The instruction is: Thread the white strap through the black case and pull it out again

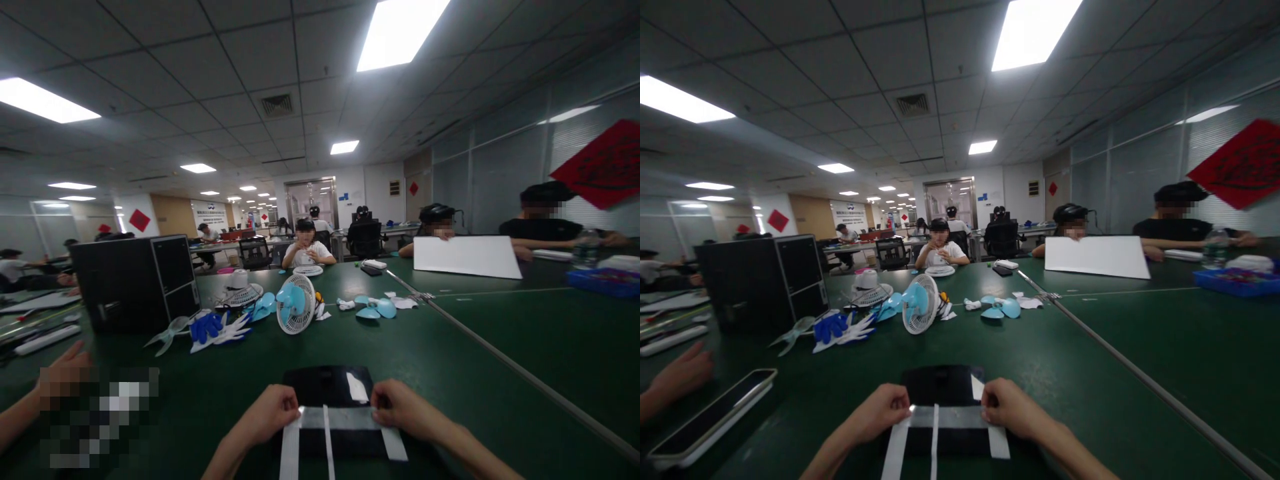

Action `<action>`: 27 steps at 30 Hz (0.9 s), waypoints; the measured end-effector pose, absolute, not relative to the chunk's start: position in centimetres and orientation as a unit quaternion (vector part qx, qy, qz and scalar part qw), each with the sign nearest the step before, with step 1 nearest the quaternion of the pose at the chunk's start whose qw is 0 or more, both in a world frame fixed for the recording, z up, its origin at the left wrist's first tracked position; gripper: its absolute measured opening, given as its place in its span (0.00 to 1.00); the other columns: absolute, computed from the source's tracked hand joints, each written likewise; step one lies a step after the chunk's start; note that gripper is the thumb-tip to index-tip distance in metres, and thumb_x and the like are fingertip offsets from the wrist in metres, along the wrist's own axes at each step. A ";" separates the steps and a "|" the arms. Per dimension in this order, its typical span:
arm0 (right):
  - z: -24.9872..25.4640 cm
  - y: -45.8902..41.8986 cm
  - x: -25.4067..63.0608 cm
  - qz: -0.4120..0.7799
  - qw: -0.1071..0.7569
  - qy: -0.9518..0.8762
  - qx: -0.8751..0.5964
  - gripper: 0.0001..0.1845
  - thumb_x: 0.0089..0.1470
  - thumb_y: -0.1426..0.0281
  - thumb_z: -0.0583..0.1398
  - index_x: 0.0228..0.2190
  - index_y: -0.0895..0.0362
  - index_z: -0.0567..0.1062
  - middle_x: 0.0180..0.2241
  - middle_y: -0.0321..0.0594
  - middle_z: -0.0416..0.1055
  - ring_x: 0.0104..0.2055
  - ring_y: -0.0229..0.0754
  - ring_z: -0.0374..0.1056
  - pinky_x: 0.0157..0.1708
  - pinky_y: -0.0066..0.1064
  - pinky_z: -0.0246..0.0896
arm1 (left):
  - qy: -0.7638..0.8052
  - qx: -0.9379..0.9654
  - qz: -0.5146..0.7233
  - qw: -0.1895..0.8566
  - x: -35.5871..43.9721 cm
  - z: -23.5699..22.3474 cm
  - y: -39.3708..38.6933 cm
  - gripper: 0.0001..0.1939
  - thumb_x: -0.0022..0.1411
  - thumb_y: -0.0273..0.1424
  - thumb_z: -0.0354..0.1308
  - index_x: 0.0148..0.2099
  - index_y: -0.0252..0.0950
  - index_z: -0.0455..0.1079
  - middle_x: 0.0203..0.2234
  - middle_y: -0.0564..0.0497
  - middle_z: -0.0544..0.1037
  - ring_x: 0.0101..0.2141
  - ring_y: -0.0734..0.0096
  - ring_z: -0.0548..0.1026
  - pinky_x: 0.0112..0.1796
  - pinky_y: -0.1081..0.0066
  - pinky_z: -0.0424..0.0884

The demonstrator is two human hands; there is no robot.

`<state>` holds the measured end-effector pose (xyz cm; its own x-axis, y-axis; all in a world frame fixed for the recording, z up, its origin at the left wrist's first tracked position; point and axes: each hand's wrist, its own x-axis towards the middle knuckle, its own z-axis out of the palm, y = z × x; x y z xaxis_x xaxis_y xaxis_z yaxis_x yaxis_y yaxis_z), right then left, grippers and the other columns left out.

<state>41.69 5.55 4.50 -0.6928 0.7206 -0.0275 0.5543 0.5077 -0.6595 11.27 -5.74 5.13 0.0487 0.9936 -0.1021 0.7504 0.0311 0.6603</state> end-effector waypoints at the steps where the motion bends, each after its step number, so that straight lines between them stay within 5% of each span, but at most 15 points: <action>1: 4.6 5.5 41.7 0.325 0.122 -0.860 -0.373 0.10 0.48 0.70 0.60 0.33 0.60 0.77 0.32 0.39 0.75 0.34 0.40 0.69 0.30 0.26 0.58 | 0.656 0.663 0.211 0.294 11.2 5.0 -5.7 0.15 0.56 0.39 0.56 0.40 0.35 0.74 0.35 0.51 0.77 0.33 0.70 0.71 0.32 0.73 0.63; 27: 6.2 4.2 41.3 0.285 0.104 -0.860 -0.410 0.10 0.48 0.70 0.62 0.35 0.58 0.77 0.35 0.41 0.76 0.36 0.43 0.70 0.30 0.27 0.59 | 0.650 0.708 0.177 0.213 12.2 5.6 -6.3 0.11 0.58 0.32 0.54 0.44 0.38 0.69 0.37 0.53 0.72 0.36 0.72 0.68 0.36 0.73 0.64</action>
